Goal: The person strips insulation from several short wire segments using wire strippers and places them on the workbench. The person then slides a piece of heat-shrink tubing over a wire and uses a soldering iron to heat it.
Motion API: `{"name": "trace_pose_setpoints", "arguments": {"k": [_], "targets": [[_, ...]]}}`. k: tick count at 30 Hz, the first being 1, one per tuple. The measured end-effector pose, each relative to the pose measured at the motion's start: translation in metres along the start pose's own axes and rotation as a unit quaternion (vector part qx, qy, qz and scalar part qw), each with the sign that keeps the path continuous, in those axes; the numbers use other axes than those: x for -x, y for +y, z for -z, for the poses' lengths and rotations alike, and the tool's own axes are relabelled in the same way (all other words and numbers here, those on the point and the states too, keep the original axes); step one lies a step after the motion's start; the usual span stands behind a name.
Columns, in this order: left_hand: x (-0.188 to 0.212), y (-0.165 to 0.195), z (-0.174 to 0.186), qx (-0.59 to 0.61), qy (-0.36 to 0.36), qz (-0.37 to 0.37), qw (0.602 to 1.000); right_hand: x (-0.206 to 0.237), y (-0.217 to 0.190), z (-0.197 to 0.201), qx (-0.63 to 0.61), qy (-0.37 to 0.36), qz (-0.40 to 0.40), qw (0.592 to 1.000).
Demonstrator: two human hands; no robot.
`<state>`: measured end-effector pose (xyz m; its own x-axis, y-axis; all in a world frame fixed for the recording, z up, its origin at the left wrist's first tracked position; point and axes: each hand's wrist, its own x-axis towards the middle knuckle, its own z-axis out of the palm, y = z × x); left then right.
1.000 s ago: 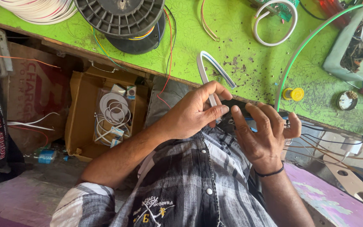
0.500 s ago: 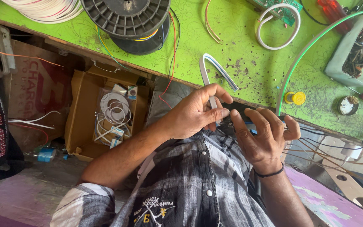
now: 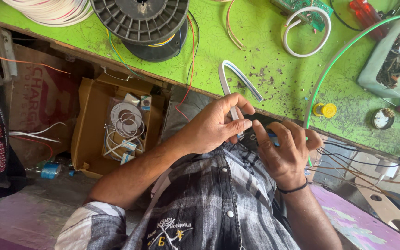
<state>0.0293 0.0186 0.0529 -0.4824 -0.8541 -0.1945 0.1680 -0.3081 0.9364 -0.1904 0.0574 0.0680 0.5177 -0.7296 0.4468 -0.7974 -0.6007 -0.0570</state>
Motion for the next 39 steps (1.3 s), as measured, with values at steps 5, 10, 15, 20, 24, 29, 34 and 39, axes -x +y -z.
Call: {"name": "trace_pose_setpoints", "arguments": {"k": [5,10,15,20,24,29,34,39], "targets": [[-0.002,0.005,0.007,0.007,-0.014,-0.005,1.0,0.003,0.009,-0.005,-0.055,0.034,-0.043,0.997],[-0.005,0.013,0.014,-0.002,0.035,-0.013,0.999,-0.019,0.092,-0.003,0.01,0.109,-0.165,0.98],[-0.013,0.012,0.017,-0.001,0.12,-0.07,0.99,-0.04,0.161,-0.032,0.073,0.006,-0.227,0.971],[-0.019,0.011,0.02,-0.04,0.157,-0.119,0.98,-0.036,0.168,-0.046,0.074,-0.005,-0.256,0.964],[-0.029,0.019,0.021,0.036,0.121,-0.144,0.982,-0.041,0.169,-0.044,0.041,0.046,-0.23,0.971],[-0.043,0.028,0.018,0.155,0.076,-0.144,0.974,-0.046,0.154,-0.03,0.028,0.106,-0.221,0.969],[-0.054,0.024,0.006,0.142,0.089,-0.122,0.978,-0.035,0.078,-0.014,-0.246,0.129,-0.273,0.921],[-0.057,0.013,-0.013,0.192,0.019,-0.142,0.971,-0.022,0.008,-0.023,-0.736,0.106,-0.332,0.581]]}}
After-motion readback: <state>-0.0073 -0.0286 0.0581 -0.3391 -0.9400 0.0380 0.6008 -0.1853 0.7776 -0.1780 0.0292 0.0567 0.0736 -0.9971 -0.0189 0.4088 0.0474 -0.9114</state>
